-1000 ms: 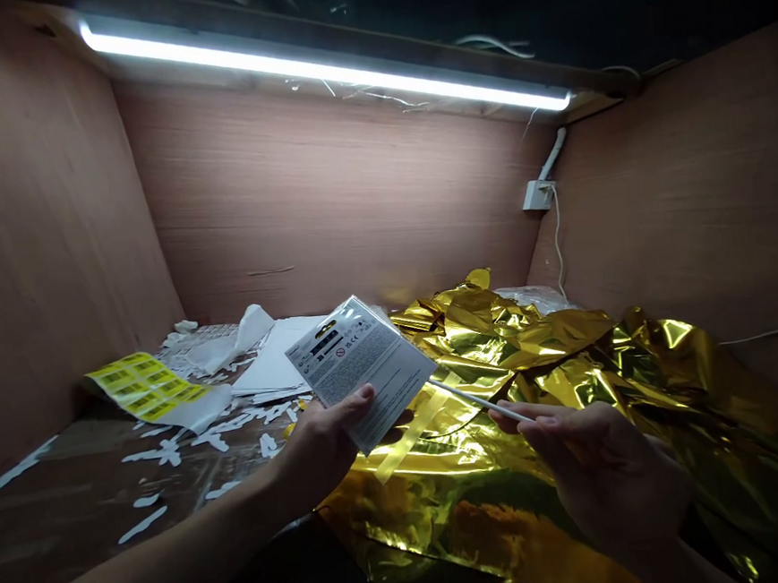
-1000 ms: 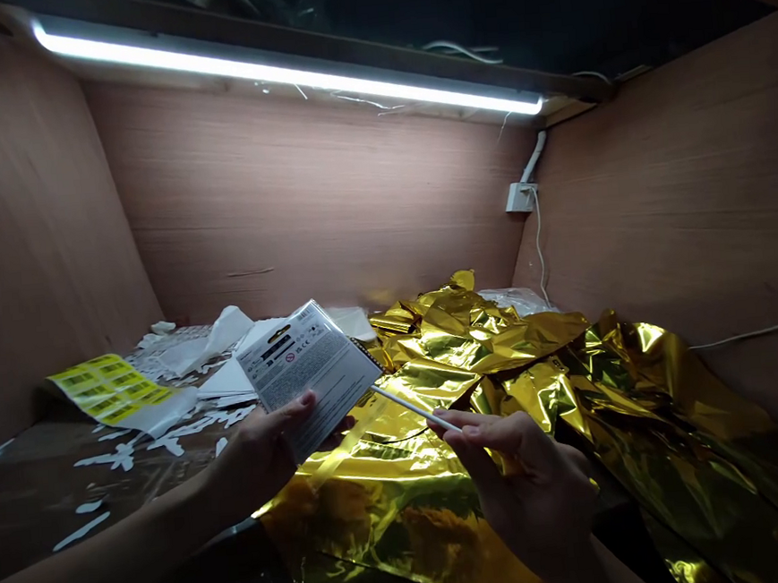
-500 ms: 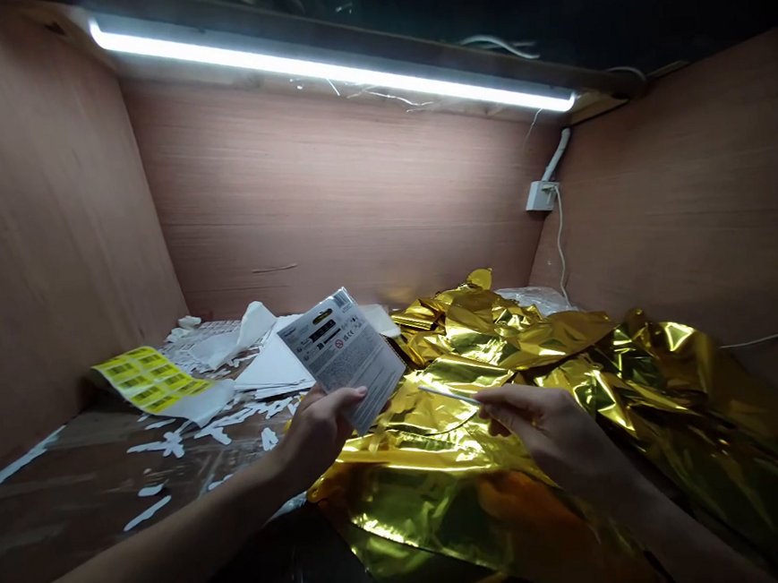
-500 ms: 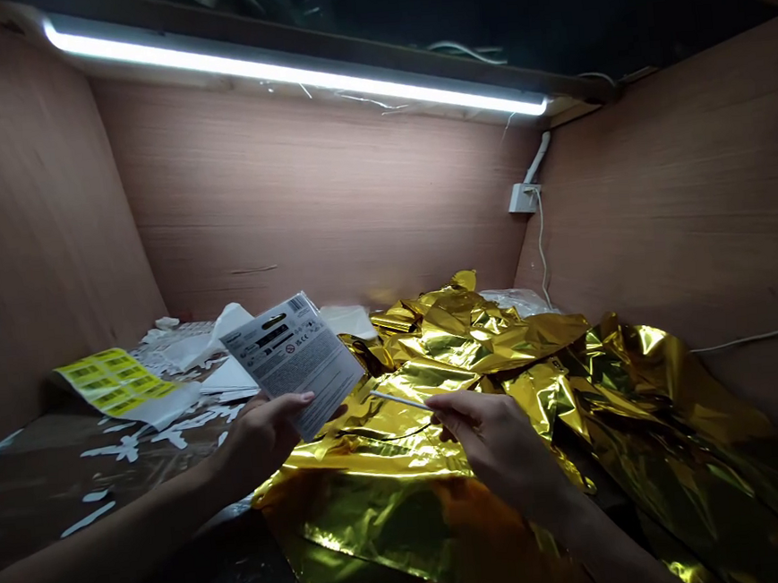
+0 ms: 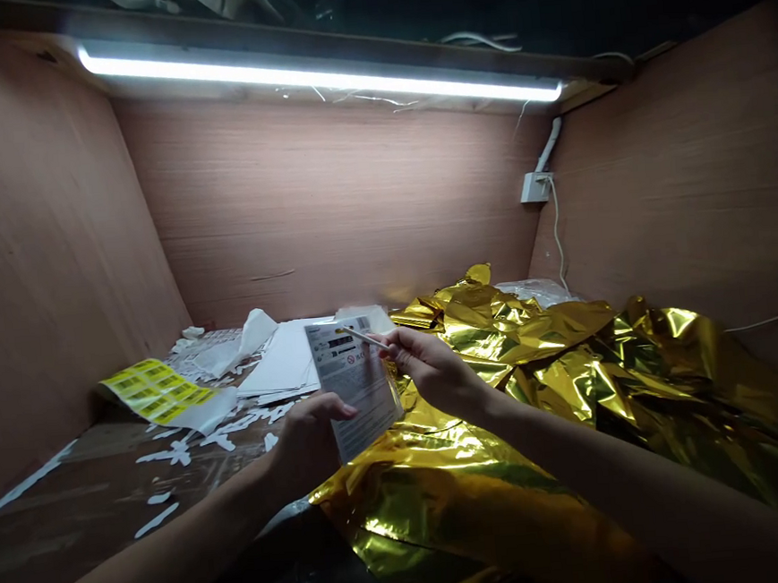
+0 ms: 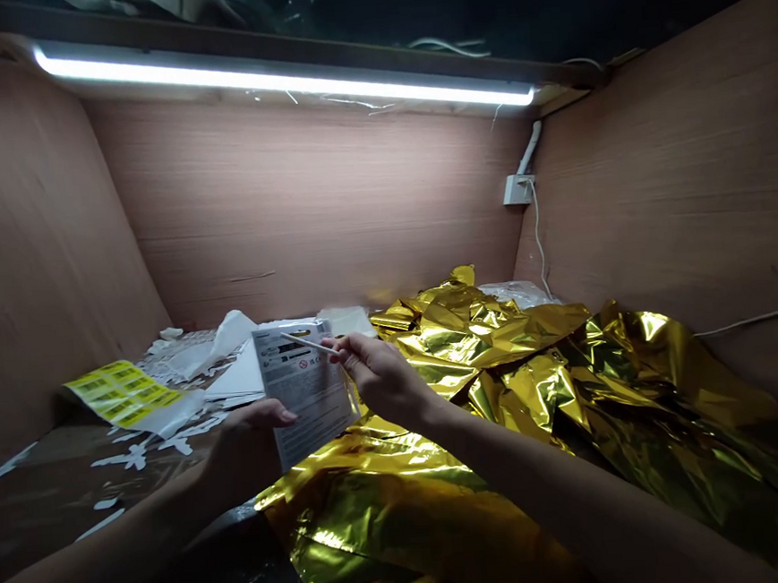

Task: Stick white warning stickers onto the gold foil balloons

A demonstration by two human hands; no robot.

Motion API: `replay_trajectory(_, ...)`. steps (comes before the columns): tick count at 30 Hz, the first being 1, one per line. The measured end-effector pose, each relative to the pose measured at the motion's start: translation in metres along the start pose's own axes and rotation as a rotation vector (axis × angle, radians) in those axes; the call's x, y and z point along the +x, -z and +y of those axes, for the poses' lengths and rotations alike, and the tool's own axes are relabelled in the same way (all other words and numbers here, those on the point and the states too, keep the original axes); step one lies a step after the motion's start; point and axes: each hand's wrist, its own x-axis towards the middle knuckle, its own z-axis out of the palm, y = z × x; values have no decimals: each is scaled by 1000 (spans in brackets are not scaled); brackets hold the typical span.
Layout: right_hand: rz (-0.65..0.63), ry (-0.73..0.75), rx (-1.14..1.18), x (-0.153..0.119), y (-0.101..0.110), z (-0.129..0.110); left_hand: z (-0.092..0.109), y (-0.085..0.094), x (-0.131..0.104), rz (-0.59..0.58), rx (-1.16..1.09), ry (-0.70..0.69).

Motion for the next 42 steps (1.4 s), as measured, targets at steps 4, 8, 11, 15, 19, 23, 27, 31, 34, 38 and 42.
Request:
replay_trajectory(4,-27,-24,80,-1,-16,4,0,8,0,-72,65,-19)
replay_trajectory(8,-34,-77,99,-1,-21,2,2,12,3,-60,21,-29)
replay_trajectory(11,32,-91,97,-6,-14,-3,6,11,4,2,-30,-34)
replay_trajectory(15,88,-39,-70,-33,-4,-17,12,11,7,36,-119,-29)
replay_trajectory(19,-95,213,-359,-64,-9,-26,16,14,12,35,-182,-109)
replay_trajectory(23,-233,442,-553,-72,-20,-20,17,15,15,62,-179,-157)
replay_trajectory(27,-283,383,-585,-66,-26,-9,17,15,15,64,-169,-134)
replay_trajectory(31,-312,333,-621,-63,-29,-8,15,12,13,48,-189,-99)
replay_trajectory(34,-331,314,-633,-63,-33,-10,14,12,11,28,-185,-91)
replay_trajectory(38,-317,318,-627,-63,-40,-14,13,15,10,-42,-171,-102)
replay_trajectory(42,-291,424,-539,-66,-39,-21,14,18,12,-83,-143,-98)
